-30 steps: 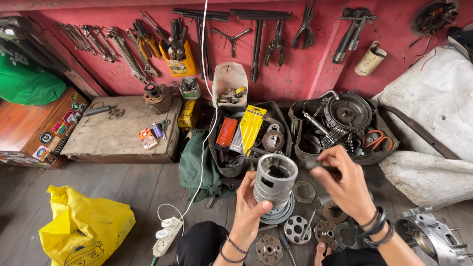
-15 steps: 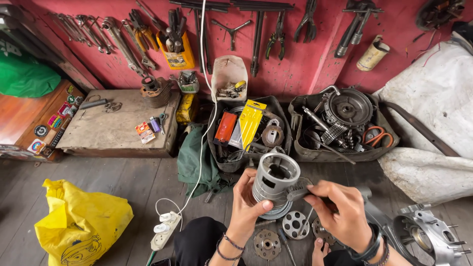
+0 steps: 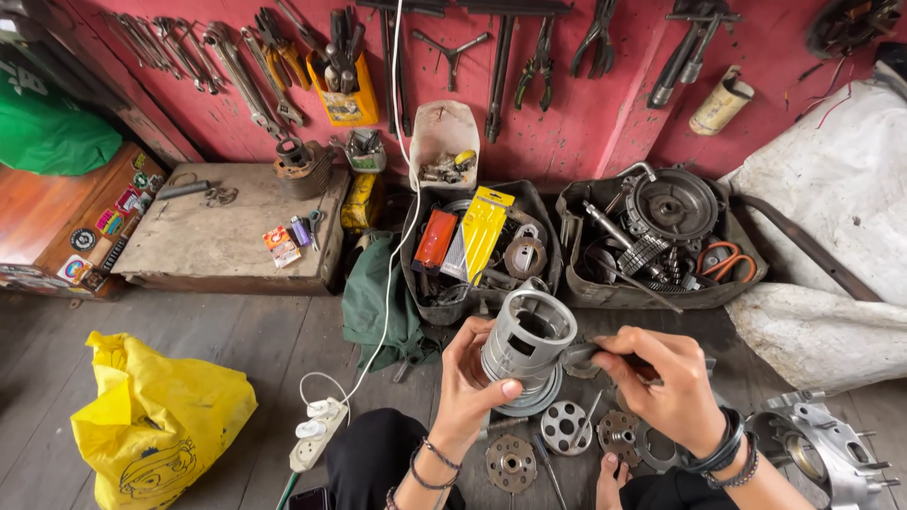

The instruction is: Cleaning a motorcycle piston with a wire brush and inspecting various engine components

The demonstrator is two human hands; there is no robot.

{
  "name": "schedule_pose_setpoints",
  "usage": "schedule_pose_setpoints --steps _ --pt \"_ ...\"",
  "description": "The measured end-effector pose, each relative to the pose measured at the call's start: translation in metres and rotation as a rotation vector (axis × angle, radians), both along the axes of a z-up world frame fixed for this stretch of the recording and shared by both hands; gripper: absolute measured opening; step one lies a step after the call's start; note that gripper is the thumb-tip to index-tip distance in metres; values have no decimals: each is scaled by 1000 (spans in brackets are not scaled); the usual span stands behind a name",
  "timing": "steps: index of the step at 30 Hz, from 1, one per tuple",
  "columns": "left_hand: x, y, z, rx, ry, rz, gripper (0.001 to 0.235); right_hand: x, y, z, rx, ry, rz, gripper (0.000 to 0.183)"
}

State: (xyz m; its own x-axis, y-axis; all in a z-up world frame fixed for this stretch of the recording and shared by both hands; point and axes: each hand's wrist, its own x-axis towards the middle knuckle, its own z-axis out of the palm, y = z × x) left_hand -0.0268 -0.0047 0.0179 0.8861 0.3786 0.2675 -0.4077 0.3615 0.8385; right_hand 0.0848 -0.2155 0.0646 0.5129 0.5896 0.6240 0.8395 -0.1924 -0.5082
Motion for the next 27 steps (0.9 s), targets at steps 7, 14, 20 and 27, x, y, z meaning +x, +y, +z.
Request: schedule_pose_setpoints --steps 7,14,20,27 --pt "4 10 -3 -128 41 -16 88 -19 7 10 -40 83 188 13" --pt "5 10 6 -270 51 -4 100 6 -8 1 -164 207 54 14" --pt "12 6 -3 -394 110 24 72 0 -6 -1 -314 470 -28 19" --pt "12 16 -9 -630 110 -3 67 -12 -2 13 -324 512 155 31"
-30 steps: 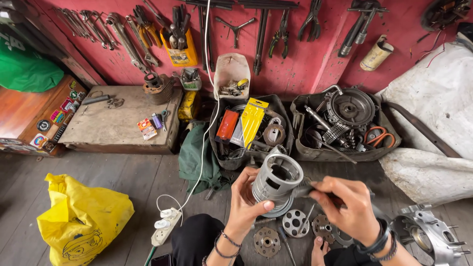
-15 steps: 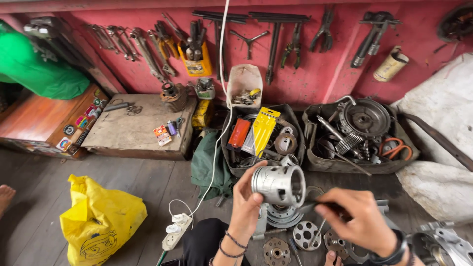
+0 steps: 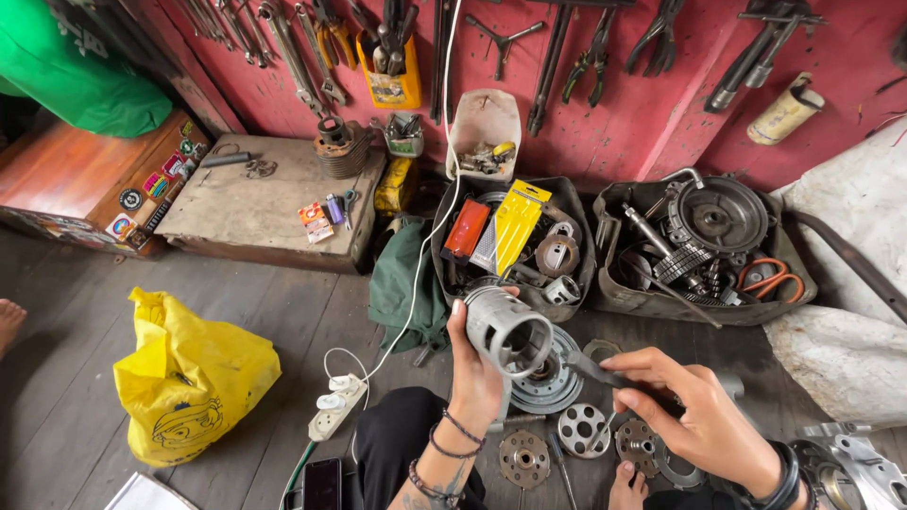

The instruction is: Cleaning a motorcycle piston with a wire brush and inspecting various engine components

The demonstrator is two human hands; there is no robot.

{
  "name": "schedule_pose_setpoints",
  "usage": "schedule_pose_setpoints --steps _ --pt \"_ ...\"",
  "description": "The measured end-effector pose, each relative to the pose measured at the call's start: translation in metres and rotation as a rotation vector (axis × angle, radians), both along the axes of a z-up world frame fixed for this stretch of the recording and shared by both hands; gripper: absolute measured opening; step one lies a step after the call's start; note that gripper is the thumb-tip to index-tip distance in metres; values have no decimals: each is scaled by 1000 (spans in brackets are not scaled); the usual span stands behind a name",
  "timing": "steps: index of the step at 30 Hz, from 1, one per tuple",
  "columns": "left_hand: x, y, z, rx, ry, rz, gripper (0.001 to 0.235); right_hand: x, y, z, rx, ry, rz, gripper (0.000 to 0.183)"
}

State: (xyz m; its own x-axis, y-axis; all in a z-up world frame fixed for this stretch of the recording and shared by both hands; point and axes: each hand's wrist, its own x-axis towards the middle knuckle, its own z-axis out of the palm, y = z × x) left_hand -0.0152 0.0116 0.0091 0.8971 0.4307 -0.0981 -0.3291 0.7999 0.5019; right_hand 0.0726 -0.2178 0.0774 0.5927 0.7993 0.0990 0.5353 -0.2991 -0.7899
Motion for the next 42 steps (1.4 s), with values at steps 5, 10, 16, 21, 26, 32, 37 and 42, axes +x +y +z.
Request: schedule_pose_setpoints --steps 5,10,16,21,26,32,37,42 --pt "-4 -8 21 524 150 182 64 -18 13 -5 -15 -309 99 24" --pt "-4 -12 14 947 156 390 67 -33 20 -7 -33 -16 99 21" --pt "-15 -14 30 1087 53 359 66 -21 24 -5 13 72 100 20" --pt "-13 -6 23 963 143 363 69 -21 16 5 -163 -407 -117 13" --pt "-14 -13 26 1147 165 507 64 -26 22 -17 -159 -591 -129 9" --pt "-9 -14 13 1148 157 487 61 -33 29 -17 -166 -597 -131 9" --pt "-14 12 1 650 307 351 68 -10 12 -19 -473 -595 -171 15" --pt "-24 26 -7 35 144 254 73 -8 -1 -8 -345 -268 -276 35"
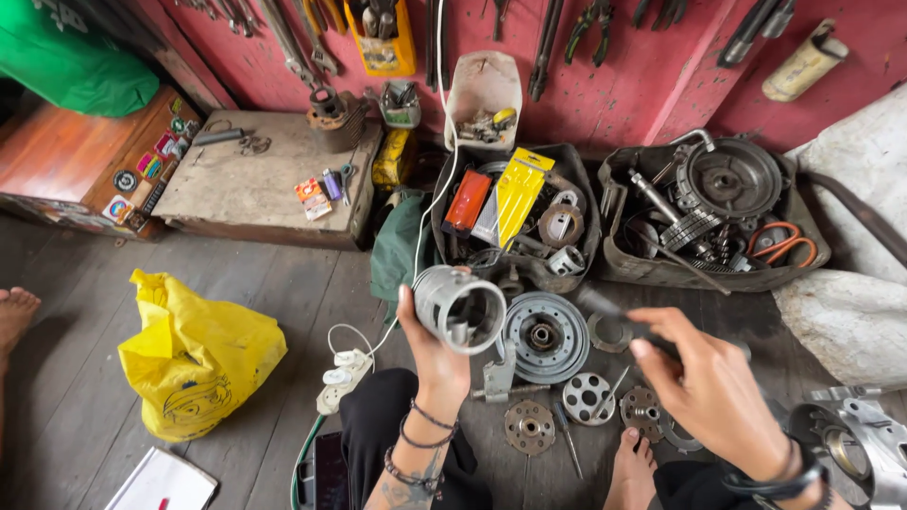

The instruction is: Cleaning a motorcycle piston with a wire brush and inspecting various engine components

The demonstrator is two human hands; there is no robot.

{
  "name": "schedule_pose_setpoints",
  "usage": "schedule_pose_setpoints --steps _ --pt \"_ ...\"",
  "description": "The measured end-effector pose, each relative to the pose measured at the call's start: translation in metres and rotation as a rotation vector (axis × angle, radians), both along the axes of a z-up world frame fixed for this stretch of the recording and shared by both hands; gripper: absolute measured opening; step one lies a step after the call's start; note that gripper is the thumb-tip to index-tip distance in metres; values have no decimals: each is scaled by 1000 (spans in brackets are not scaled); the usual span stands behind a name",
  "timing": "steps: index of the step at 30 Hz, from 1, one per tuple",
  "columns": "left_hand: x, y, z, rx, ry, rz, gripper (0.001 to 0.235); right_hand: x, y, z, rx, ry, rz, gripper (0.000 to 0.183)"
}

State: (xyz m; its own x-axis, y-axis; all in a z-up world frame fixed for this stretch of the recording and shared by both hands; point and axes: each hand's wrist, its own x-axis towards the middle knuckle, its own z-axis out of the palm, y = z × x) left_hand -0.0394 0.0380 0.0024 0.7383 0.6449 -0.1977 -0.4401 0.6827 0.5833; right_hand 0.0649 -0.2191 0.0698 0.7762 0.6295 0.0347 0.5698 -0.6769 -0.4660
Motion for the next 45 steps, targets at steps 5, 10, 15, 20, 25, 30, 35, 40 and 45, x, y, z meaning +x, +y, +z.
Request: schedule_pose_setpoints --steps 5,10,15,20,25,30,35,40,45 --pt "5 -6 -4 -38 135 -48 70 -8 -5 12 159 194 27 43" --pt "1 -16 1 205 219 -70 69 -7 -3 5 135 166 144 44" --pt "1 -28 17 1115 217 89 68 -16 13 -5 109 276 174 24" --pt "-5 -35 37 1359 282 46 65 -13 23 -25 48 351 117 13" --pt "0 -21 15 1328 352 103 60 20 10 -33 -23 145 214 23" --pt "-13 6 12 752 131 133 73 58 -22 -28 -236 22 -144 27" --pt "-14 5 19 775 248 162 59 21 -19 -19 -83 92 -13 20" --pt "-7 -9 18 810 249 56 70 0 -11 -33 43 88 209 24" --pt "-2 -30 29 1275 324 92 61 -3 6 -46 -132 62 201 22"
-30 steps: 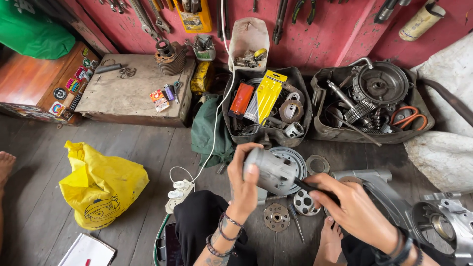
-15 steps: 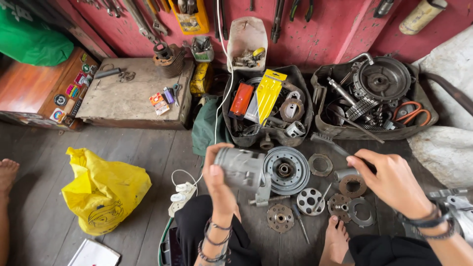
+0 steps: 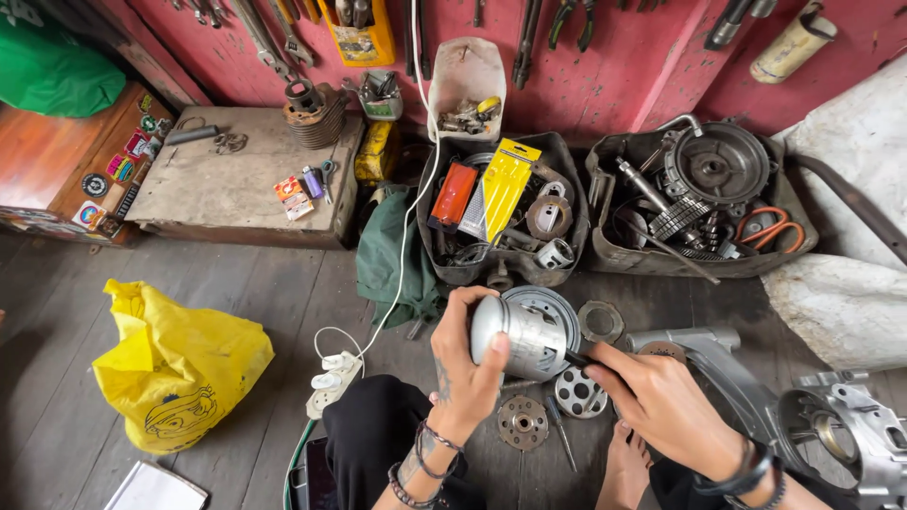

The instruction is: Cleaning a motorcycle piston with a wire brush and inspecting various engine components

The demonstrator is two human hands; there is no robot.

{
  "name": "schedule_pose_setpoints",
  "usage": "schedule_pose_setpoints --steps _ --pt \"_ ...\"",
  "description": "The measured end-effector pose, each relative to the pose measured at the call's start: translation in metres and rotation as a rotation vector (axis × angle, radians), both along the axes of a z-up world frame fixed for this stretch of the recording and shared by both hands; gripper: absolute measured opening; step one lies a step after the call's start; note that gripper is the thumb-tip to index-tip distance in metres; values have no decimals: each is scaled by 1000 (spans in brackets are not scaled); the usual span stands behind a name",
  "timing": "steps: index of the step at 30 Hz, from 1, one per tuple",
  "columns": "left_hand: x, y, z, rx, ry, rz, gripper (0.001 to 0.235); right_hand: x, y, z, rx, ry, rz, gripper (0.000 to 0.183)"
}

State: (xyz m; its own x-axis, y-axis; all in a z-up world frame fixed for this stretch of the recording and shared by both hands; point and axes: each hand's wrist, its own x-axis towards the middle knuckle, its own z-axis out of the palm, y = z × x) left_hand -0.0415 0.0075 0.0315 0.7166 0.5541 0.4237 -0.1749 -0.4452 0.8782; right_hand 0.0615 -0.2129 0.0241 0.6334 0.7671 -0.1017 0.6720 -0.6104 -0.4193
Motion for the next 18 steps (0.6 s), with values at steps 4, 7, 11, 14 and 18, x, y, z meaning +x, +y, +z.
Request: schedule_pose_setpoints --steps 4,7,11,14,18 --pt "1 -2 -1 100 55 -22 65 -2 3 5 -33 -32 -36 16" --pt "2 -3 -6 -55 152 -82 61 -8 4 9 -33 -122 -73 15" --pt "11 2 -25 -95 61 -30 56 -4 4 11 6 -180 -59 18" --pt "10 13 -42 -323 -38 25 58 9 -6 7 -135 -301 -144 22" --pt "-3 27 -33 -868 -178 28 62 39 -31 24 47 -189 -349 21"
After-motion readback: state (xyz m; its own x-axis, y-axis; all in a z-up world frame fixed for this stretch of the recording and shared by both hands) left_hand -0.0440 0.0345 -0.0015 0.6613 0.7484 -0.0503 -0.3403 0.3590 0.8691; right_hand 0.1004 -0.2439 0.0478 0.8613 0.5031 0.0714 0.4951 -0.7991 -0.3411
